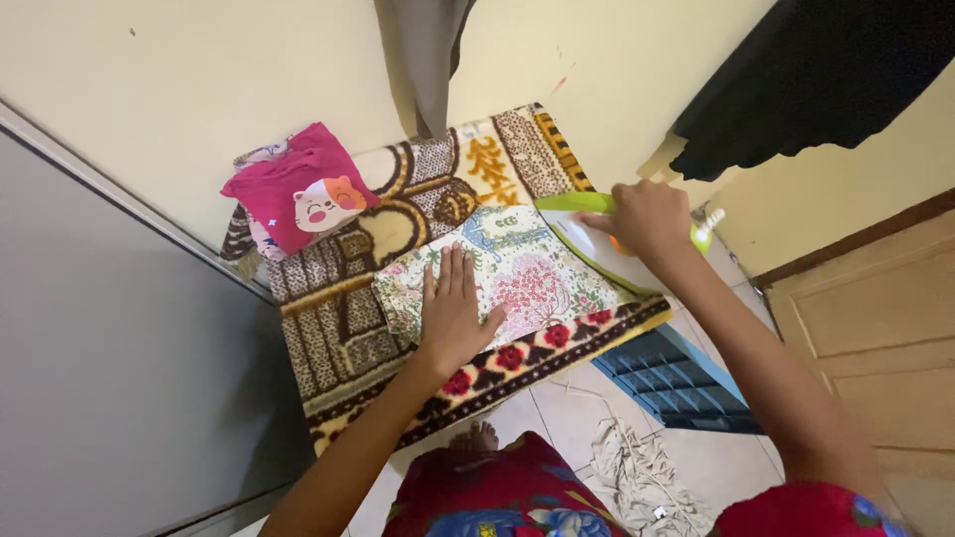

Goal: The person irons and folds a floral patterned shirt and a pink shirt on a padded surface, then places them inside a wardrobe.

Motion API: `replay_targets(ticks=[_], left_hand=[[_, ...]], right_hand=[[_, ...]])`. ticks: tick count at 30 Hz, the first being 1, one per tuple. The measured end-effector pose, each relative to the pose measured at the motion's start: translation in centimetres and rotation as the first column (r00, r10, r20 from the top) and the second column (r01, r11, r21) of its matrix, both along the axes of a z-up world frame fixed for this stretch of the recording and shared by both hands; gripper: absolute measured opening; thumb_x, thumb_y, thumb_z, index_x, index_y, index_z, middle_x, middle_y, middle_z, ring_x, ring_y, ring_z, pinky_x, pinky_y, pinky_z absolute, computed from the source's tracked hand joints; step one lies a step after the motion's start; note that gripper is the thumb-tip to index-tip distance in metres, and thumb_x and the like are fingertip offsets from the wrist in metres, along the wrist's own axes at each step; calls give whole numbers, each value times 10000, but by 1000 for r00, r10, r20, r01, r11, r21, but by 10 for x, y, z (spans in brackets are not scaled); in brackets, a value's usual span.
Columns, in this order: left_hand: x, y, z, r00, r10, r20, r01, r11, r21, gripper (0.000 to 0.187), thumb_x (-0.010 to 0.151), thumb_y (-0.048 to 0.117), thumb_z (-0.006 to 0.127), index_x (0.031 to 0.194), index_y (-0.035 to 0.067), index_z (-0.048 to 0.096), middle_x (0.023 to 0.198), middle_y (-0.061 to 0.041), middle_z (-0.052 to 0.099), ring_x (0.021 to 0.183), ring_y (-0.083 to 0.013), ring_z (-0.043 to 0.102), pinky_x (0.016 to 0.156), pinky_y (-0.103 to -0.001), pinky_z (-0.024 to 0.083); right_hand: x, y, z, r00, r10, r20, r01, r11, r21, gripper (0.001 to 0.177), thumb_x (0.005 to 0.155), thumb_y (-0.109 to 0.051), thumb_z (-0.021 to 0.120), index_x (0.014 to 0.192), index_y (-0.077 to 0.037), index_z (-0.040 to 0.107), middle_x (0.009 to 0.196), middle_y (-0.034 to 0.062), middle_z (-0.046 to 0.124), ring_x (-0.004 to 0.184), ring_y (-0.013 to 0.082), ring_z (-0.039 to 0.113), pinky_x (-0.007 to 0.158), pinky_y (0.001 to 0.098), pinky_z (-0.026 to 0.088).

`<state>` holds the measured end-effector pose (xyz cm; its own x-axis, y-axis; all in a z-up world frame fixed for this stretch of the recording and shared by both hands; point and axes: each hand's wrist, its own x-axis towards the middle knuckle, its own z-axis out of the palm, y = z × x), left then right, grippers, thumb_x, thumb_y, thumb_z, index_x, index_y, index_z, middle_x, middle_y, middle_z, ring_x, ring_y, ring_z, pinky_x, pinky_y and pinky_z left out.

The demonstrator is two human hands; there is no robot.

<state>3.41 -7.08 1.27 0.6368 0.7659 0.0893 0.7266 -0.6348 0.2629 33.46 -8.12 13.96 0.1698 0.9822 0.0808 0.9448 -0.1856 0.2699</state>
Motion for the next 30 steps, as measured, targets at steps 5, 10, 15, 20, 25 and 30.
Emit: replay_targets(ticks=[5,10,15,20,25,30], left_hand=[[-2,2,2,1000,-9,30,9,1000,-13,988,987,650,381,1541,-142,175,1658,-306,69,1554,-394,-22,1227,-537,-20],[-3,1,3,999,-10,49,9,1000,24,982,973,632,402,1546,-132,174,1663,-294,73,1560,-391,-17,1230,-535,-19],[-2,4,-2,999,-19,26,20,1000,-24,987,985,647,380,1549,-128,145,1660,-288,47,1550,-382,-47,1225,-536,-31],[-1,4,5,996,-26,-83,22,999,-41,984,983,648,351,1551,-122,121,1660,-291,10,1541,-388,-86,1218,-541,-53],[0,4,2,998,-10,-56,8,999,-32,987,967,639,373,1551,-117,122,1661,-279,26,1548,-369,-68,1216,-540,-48],[-5,5,3,993,-17,116,21,999,-31,914,995,563,454,1555,-109,188,1654,-284,132,1558,-381,53,1235,-544,24]], right_hand=[[-12,-39,8,998,-63,-18,61,993,-96,809,819,-878,541,812,-104,774,615,118,679,597,272,718,516,395,531],[-15,-51,10,990,-122,73,123,992,-17,790,842,-853,524,866,-95,745,581,106,673,520,237,682,469,397,534],[7,-16,5,968,-243,-59,239,969,-65,831,863,-869,518,859,-64,721,601,114,692,490,235,699,432,385,523],[24,-1,2,980,-198,-1,198,980,33,819,825,-891,542,883,-101,750,648,134,702,553,256,709,477,392,528],[57,34,-5,967,-218,-132,226,973,49,825,838,-888,556,851,-89,762,694,142,711,588,289,707,520,422,531],[75,73,-4,1000,-27,7,25,983,180,784,854,-868,611,800,-97,738,617,107,683,539,241,676,479,400,511]])
